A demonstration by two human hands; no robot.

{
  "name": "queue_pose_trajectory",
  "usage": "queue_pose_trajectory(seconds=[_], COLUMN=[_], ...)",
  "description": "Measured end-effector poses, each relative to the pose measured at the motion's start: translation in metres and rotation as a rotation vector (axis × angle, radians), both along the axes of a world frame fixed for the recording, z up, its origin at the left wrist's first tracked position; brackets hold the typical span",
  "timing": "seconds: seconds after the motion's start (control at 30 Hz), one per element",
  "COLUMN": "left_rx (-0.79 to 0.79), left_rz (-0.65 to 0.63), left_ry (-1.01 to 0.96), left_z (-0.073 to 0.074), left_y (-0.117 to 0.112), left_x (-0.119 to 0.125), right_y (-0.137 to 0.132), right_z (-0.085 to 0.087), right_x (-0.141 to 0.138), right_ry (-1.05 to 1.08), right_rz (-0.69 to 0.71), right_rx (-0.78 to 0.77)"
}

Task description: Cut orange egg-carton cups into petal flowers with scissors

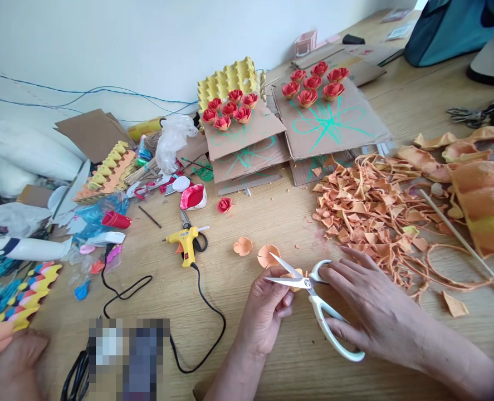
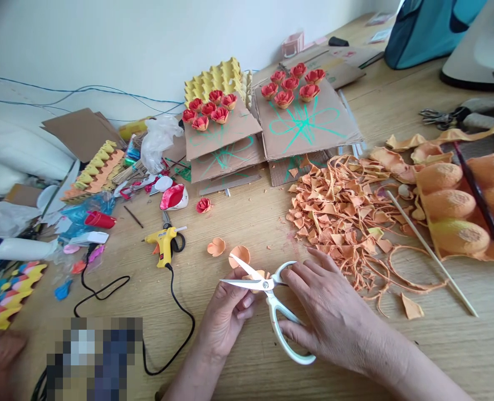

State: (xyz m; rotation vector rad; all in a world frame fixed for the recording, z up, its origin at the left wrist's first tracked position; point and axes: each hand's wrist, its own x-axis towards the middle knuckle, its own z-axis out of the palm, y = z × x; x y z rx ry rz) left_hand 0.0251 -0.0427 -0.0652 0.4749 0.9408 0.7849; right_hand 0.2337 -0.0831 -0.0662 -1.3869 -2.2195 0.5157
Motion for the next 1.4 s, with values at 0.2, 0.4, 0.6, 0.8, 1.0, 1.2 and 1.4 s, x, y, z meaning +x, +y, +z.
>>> queue_pose_trajectory(seconds=[0.2, 0.4, 0.6, 0.8, 1.0, 1.2, 1.4], left_rx=[-0.011, -0.023, -0.043, -0.025, 0.075, 0.239, 0.271], left_rz=[0.003, 0.026, 0.034, 0.014, -0.017, -0.085, -0.119], left_ry=[0.0, -0.076, -0.082, -0.038, 0.038, 0.123, 0.125], left_z=[0.002, 0.001, 0.002, 0.005, 0.008, 0.013, 0.013], left_y=[-0.001, -0.002, -0.002, 0.0, 0.001, 0.001, 0.003], left_x=[0.001, 0.001, 0.001, 0.0, -0.003, -0.005, -0.007], right_y=[-0.001, -0.002, -0.003, -0.003, -0.002, -0.002, -0.003], right_z=[-0.001, -0.001, 0.001, 0.001, 0.005, 0.005, 0.003], right_x=[-0.001, -0.002, -0.002, -0.001, 0.0, -0.001, 0.0], right_ry=[0.007, 0.019, 0.03, 0.047, 0.059, 0.018, 0.039], right_rz=[0.017, 0.056, 0.083, 0.102, 0.141, 0.1, 0.146], right_rx=[0.006, 0.007, -0.013, -0.03, -0.06, -0.049, -0.055])
